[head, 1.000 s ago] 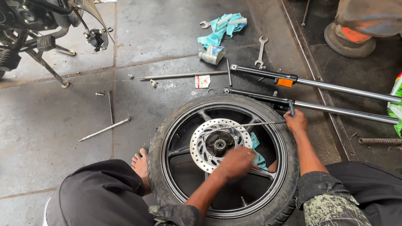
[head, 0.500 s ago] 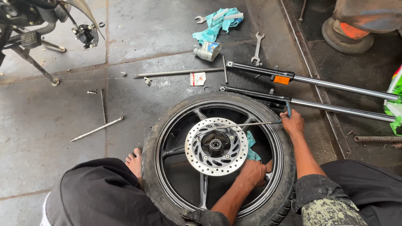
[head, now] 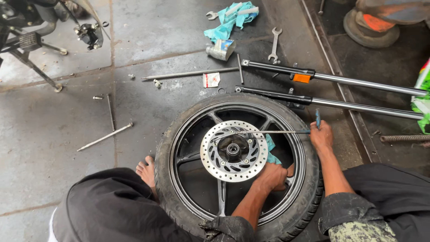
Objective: The person inserts small components into the center of a motorcycle wheel hub, wipes the brake disc with a cloth, and uses a T-handle wrench to tighten several bolts on the brake disc.
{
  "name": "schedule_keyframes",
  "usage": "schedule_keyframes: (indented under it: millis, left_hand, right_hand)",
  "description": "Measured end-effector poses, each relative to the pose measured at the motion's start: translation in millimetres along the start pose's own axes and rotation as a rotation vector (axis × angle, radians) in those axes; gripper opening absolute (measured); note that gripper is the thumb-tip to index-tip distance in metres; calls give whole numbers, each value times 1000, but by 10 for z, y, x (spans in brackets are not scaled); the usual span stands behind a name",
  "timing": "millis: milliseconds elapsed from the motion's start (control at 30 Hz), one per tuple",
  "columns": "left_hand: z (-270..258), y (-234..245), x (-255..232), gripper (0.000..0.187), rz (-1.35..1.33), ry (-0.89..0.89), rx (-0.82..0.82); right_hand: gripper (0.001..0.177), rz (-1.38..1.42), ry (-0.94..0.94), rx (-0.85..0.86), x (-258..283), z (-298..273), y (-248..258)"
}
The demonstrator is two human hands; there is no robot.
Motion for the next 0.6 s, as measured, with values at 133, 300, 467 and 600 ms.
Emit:
schedule_keyframes:
  millis: [133, 300, 467, 600]
  left_hand:
    - [9, -30, 19, 21, -33, 23, 7]
    - [61, -151, 74, 19, -48, 14, -12]
    - [65, -104, 66, 21, -43, 7, 24]
    - [-5, -6, 36, 22, -14, 6, 36]
  right_hand:
    - [21, -110, 8, -43, -24, -149, 96]
    - [20, -68, -41, -73, 36, -329, 198]
    - [14, -8, -27, -70, -12, -478, 263]
    - [13, 60, -67, -83, -60, -600, 282]
Point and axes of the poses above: each hand's wrist, its own z-axis towards the middle knuckle, its own y-axis out of the back of the hand, x = y × z, the point moved 2 cm from there along z, towards the middle knuckle, and after that the axes turned 7 degrees about -y, right-handed, at the moved point
